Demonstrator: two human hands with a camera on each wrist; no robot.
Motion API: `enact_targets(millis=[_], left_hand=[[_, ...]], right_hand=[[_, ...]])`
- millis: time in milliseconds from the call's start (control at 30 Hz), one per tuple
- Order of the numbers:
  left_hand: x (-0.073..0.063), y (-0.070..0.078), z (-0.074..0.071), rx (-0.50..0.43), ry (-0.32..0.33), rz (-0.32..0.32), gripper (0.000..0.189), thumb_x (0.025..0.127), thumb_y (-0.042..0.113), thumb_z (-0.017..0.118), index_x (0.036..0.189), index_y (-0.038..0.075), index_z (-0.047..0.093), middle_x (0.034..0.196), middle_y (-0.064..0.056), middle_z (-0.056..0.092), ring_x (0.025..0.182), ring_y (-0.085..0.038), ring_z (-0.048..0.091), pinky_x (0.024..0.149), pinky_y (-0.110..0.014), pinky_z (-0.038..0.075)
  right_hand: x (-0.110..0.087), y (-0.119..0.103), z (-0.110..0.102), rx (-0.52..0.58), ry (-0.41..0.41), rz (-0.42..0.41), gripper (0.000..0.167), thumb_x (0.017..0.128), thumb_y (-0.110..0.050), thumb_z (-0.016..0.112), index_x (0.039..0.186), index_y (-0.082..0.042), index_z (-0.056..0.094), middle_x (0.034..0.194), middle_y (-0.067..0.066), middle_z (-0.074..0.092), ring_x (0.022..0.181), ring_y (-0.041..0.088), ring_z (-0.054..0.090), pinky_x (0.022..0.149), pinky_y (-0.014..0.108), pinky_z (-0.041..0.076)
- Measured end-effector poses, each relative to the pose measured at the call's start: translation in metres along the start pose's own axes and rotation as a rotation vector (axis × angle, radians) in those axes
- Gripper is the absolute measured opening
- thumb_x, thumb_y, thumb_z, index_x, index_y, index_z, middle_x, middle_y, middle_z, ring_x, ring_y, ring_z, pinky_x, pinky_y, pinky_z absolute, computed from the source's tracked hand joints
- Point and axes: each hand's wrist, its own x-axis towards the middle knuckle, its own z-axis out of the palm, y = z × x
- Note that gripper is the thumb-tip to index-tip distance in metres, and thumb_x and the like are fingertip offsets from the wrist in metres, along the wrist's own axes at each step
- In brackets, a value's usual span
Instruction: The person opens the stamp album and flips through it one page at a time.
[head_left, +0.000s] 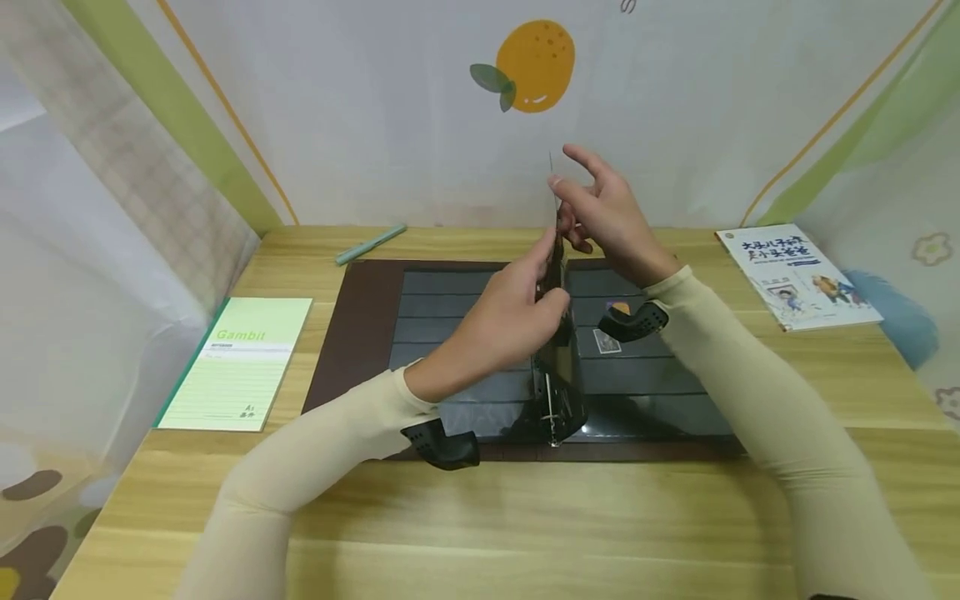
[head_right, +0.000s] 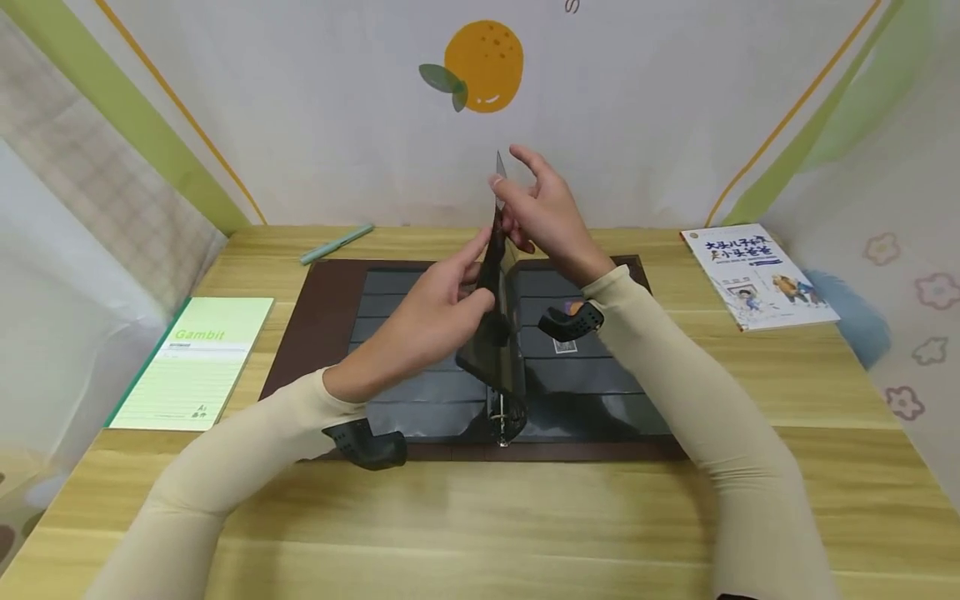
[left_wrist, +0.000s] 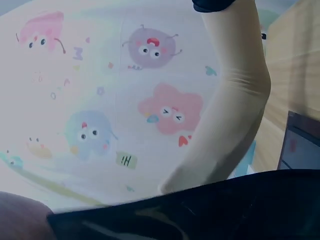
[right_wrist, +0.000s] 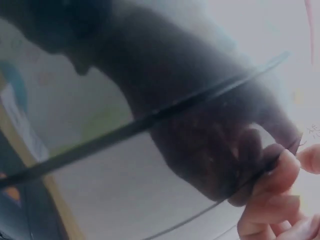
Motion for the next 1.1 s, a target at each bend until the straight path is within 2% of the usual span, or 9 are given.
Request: enact_targets(millis=[33,300,433,533,667,767,833,933,1100], left_hand=[[0.000,-0.002,-0.002,-0.004,0.010,0.001,0.075,0.098,0.008,0.041,0.164,0.024,0.009,0.157,-0.005,0.047,0.041,-0.013,0.026,0.046,-0.026,0.030],[-0.010,-0.023,-0.020,-0.039,0.070,-0.065,0.070,0.099,0.004,0.047,0.161,0.030,0.025,0.150,-0.014,0.054,0.038,-0.012,0.022,0.044,-0.025,0.029],[-0.019,-0.035,-0.031,-0.060,0.096,-0.105,0.069,0.102,0.007,0.053,0.160,0.034,0.027,0.147,-0.014,0.057,0.037,-0.013,0.026,0.043,-0.025,0.031],[-0.029,-0.045,-0.041,-0.060,0.119,-0.131,0.069,0.102,0.010,0.057,0.158,0.037,0.029,0.144,-0.013,0.060,0.037,-0.013,0.026,0.042,-0.025,0.030],[-0.041,-0.060,-0.054,-0.038,0.161,-0.195,0.070,0.099,0.012,0.063,0.158,0.034,0.032,0.135,-0.014,0.066,0.039,-0.012,0.028,0.045,-0.025,0.033],[-0.049,-0.074,-0.063,-0.021,0.189,-0.257,0.072,0.096,0.012,0.067,0.158,0.027,0.034,0.128,-0.017,0.069,0.047,-0.007,0.044,0.055,-0.025,0.042],[-0.053,-0.084,-0.068,-0.003,0.196,-0.291,0.073,0.095,0.013,0.069,0.158,0.023,0.035,0.130,-0.018,0.069,0.060,-0.005,0.057,0.064,-0.025,0.047],[-0.060,-0.100,-0.074,0.046,0.195,-0.347,0.074,0.093,0.017,0.073,0.158,0.020,0.036,0.121,-0.019,0.072,0.068,-0.009,0.062,0.068,-0.028,0.048],[-0.067,-0.126,-0.078,0.085,0.157,-0.414,0.077,0.092,0.019,0.075,0.157,0.014,0.034,0.084,-0.007,0.070,0.057,-0.017,0.055,0.066,-0.033,0.050]], right_hand=[[-0.001,0.000,-0.001,-0.010,-0.004,-0.005,0.067,0.101,-0.035,0.060,0.159,-0.024,0.028,0.058,-0.001,0.052,0.044,0.015,0.043,0.043,0.030,0.034],[-0.009,0.006,-0.016,-0.146,-0.057,-0.011,0.063,0.103,-0.034,0.057,0.159,-0.022,0.031,0.064,0.001,0.057,0.052,0.017,0.051,0.045,0.031,0.040],[-0.013,0.021,-0.035,-0.391,-0.088,0.016,0.058,0.105,-0.031,0.055,0.157,-0.015,0.036,0.076,0.004,0.067,0.068,0.022,0.063,0.054,0.032,0.050],[-0.015,0.041,-0.053,-0.645,-0.143,0.027,0.058,0.105,-0.030,0.055,0.155,-0.008,0.038,0.103,0.017,0.073,0.095,0.032,0.069,0.074,0.042,0.057],[-0.018,0.075,-0.079,-0.937,-0.319,0.037,0.068,0.103,-0.034,0.059,0.155,0.002,0.034,0.146,0.031,0.051,0.134,0.047,0.049,0.107,0.061,0.041],[-0.024,0.097,-0.094,-1.041,-0.438,0.055,0.076,0.100,-0.036,0.064,0.156,0.005,0.031,0.158,0.033,0.031,0.146,0.053,0.029,0.115,0.067,0.028],[-0.030,0.108,-0.100,-1.066,-0.472,0.080,0.080,0.097,-0.036,0.067,0.156,0.004,0.031,0.162,0.033,0.023,0.149,0.054,0.020,0.116,0.070,0.023],[-0.036,0.118,-0.107,-1.094,-0.487,0.098,0.083,0.096,-0.041,0.068,0.158,0.000,0.030,0.164,0.030,0.018,0.151,0.054,0.012,0.116,0.072,0.019],[-0.040,0.127,-0.112,-1.053,-0.487,0.131,0.084,0.097,-0.042,0.066,0.161,-0.006,0.025,0.168,0.026,0.011,0.152,0.055,0.003,0.115,0.076,0.013]])
